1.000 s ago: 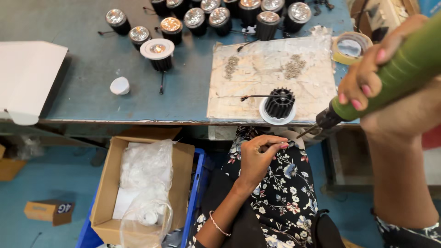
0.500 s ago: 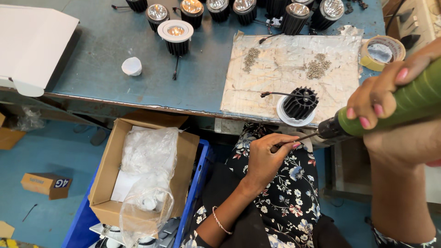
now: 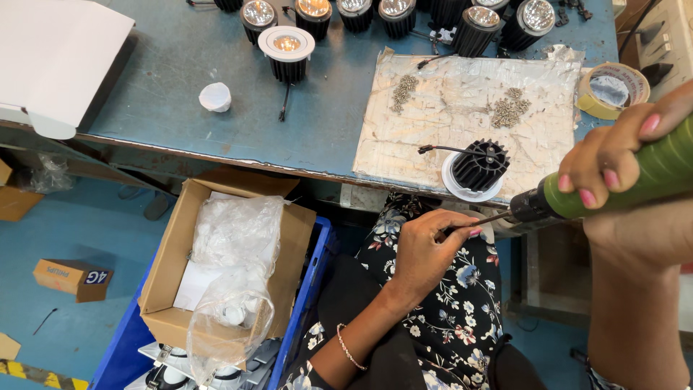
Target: The person assembles lighting fixtures by inserting components into metal housings, fitting white rings and lenses onto the assemblies, and using an electric screwdriver to secure the internal parts. They handle multiple units on a factory workbench.
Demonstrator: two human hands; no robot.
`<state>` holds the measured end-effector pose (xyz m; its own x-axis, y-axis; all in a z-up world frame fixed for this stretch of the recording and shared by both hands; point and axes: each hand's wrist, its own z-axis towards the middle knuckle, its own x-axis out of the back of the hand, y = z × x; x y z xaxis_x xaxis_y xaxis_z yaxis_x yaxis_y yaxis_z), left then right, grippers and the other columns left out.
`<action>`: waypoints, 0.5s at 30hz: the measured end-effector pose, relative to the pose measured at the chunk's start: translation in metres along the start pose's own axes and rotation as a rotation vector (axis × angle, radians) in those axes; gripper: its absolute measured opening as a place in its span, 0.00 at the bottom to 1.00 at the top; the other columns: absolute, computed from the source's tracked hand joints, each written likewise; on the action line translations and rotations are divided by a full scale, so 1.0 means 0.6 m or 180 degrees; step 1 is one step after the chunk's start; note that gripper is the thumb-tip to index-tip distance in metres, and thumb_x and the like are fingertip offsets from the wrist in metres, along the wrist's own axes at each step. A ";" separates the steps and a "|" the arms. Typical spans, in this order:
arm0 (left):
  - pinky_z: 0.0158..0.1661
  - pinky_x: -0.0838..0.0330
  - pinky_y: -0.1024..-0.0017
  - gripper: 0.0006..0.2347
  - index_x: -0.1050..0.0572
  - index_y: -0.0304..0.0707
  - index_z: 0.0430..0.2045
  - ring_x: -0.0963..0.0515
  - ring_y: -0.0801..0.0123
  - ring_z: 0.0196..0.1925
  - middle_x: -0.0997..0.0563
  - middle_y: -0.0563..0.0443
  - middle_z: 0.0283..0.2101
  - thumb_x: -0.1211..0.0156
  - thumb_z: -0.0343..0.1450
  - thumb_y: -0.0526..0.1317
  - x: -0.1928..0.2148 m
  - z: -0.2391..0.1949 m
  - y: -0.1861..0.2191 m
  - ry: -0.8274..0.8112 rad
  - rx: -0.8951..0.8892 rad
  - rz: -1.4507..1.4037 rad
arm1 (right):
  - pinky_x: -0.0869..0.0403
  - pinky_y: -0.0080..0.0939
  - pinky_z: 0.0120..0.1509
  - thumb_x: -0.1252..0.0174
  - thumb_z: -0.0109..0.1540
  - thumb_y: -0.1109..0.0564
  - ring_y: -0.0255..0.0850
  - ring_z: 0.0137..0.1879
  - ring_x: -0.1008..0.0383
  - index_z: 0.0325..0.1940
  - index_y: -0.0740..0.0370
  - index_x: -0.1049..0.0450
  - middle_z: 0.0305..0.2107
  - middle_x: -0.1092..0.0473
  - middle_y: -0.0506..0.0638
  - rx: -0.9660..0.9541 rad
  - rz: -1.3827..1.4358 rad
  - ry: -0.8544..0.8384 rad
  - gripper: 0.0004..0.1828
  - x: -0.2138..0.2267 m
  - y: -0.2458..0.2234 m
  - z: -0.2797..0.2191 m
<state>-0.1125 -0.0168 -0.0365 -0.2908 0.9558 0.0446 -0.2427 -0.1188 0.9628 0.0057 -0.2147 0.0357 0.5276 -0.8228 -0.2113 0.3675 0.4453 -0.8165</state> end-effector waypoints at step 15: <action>0.51 0.23 0.70 0.19 0.20 0.36 0.50 0.19 0.64 0.45 0.17 0.44 0.51 0.28 0.65 0.39 0.008 0.032 -0.009 0.0045 -0.0394 0.0226 | 0.40 0.45 0.31 0.61 0.77 0.30 0.42 0.23 0.47 0.45 0.61 0.46 0.24 0.48 0.51 0.0294 -0.0164 -0.0157 0.30 -0.008 -0.032 0.074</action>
<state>-0.0948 -0.0064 -0.0363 -0.3241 0.9400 0.1068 -0.3331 -0.2190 0.9171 0.0302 -0.2036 0.0764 0.5425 -0.8280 -0.1417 0.4628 0.4354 -0.7722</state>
